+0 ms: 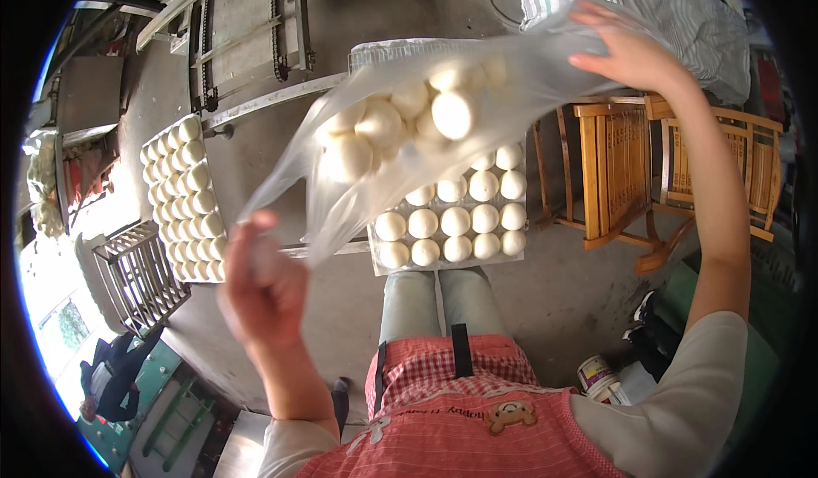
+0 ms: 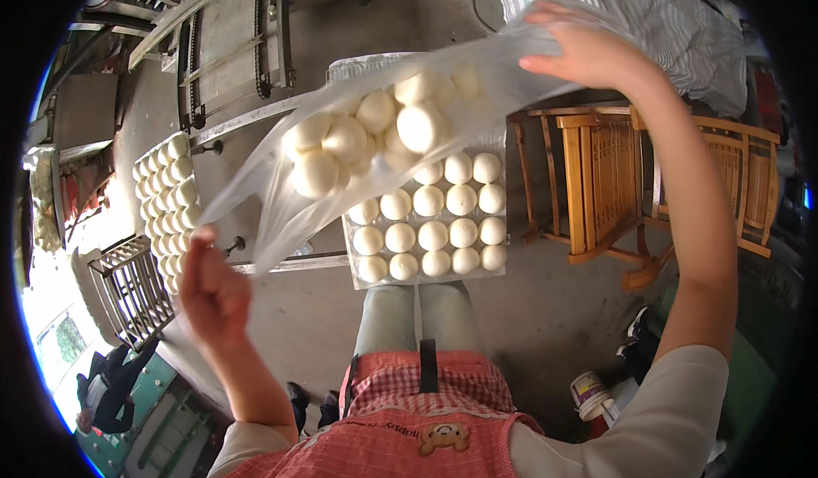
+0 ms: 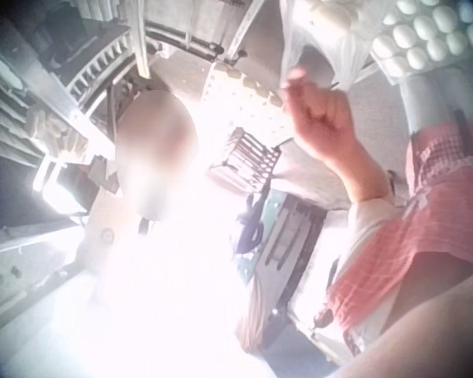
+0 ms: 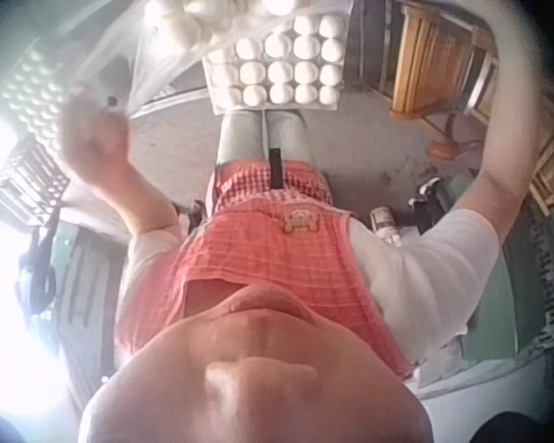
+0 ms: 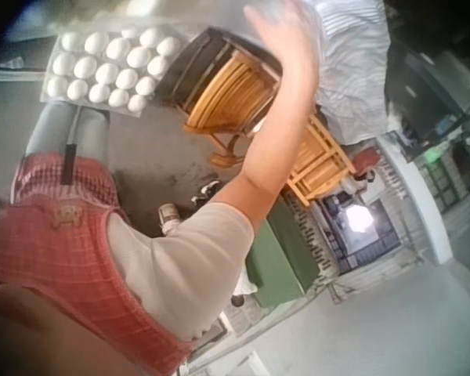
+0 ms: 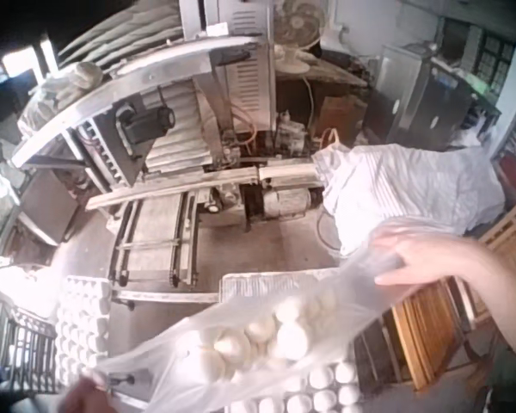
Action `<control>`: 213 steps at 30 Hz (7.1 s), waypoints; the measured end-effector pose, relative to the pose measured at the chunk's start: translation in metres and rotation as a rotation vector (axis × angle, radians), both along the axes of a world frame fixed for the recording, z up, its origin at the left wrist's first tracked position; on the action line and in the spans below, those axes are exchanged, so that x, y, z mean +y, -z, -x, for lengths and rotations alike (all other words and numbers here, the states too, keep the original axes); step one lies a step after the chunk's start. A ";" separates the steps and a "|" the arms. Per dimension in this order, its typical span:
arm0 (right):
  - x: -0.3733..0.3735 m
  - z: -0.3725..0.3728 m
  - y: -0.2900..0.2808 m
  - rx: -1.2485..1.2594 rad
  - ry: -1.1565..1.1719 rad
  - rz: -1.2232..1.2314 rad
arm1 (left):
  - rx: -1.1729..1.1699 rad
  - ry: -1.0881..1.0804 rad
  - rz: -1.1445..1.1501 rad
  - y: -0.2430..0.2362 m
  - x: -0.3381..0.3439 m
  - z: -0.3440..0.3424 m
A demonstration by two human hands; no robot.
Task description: The person places round white dough balls from a tray into a clear plastic bag. They handle the dough balls one at a time, filling the bag and then tying it closed.
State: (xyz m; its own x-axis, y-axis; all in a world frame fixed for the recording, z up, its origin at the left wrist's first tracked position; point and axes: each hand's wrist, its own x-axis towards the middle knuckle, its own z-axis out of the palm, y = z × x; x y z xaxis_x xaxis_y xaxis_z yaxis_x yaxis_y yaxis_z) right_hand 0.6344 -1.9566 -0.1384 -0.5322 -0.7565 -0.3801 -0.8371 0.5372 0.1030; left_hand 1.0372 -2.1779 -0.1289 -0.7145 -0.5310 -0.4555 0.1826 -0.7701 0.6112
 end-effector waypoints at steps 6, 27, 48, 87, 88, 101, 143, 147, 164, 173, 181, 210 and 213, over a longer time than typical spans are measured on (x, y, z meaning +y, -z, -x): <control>-0.013 0.064 0.138 -0.013 -0.138 0.145 | 0.261 0.054 -0.141 0.136 0.029 0.076; 0.011 -0.143 0.474 -0.376 -0.250 0.272 | 0.454 0.048 -0.072 0.170 0.006 0.096; -0.063 -0.164 0.258 -0.789 0.203 0.800 | 0.033 0.092 -0.114 0.122 0.077 0.123; -0.038 -0.184 0.291 -0.789 0.323 1.049 | 0.098 0.170 -0.093 0.159 0.076 0.101; -0.013 -0.183 0.300 -0.945 0.459 1.399 | 0.102 0.170 -0.086 0.162 0.075 0.100; 0.193 -0.257 0.485 -0.082 0.615 0.685 | 0.204 0.183 -0.021 0.186 0.063 0.088; 0.032 -0.294 0.471 -0.617 0.682 0.462 | 0.239 0.633 0.067 0.139 0.026 0.180; 0.018 -0.343 0.501 -0.353 0.797 0.521 | 0.190 0.710 0.125 0.150 0.015 0.162; 0.104 -0.281 0.380 -0.964 1.581 2.122 | 0.136 0.725 0.036 0.150 0.006 0.118; 0.019 -0.159 0.293 -0.419 0.437 1.032 | 0.114 0.673 -0.101 0.146 0.047 0.125; 0.175 -0.277 0.390 -0.305 1.280 0.829 | 0.081 0.616 0.029 0.155 0.054 0.111; 0.089 -0.197 0.284 -1.420 1.388 1.619 | 0.034 0.593 0.047 0.158 0.069 0.105; 0.023 -0.168 0.274 -0.683 0.709 0.972 | 0.062 0.572 0.024 0.161 0.062 0.109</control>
State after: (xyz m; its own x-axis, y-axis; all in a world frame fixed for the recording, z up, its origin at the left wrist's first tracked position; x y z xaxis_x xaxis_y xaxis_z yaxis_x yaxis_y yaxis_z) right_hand 0.8024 -1.9335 -0.4122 -0.8345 -0.5135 -0.1998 -0.0894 0.4840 -0.8705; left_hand 0.9284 -2.1158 -0.2895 -0.9161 -0.0619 -0.3962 -0.2228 -0.7430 0.6311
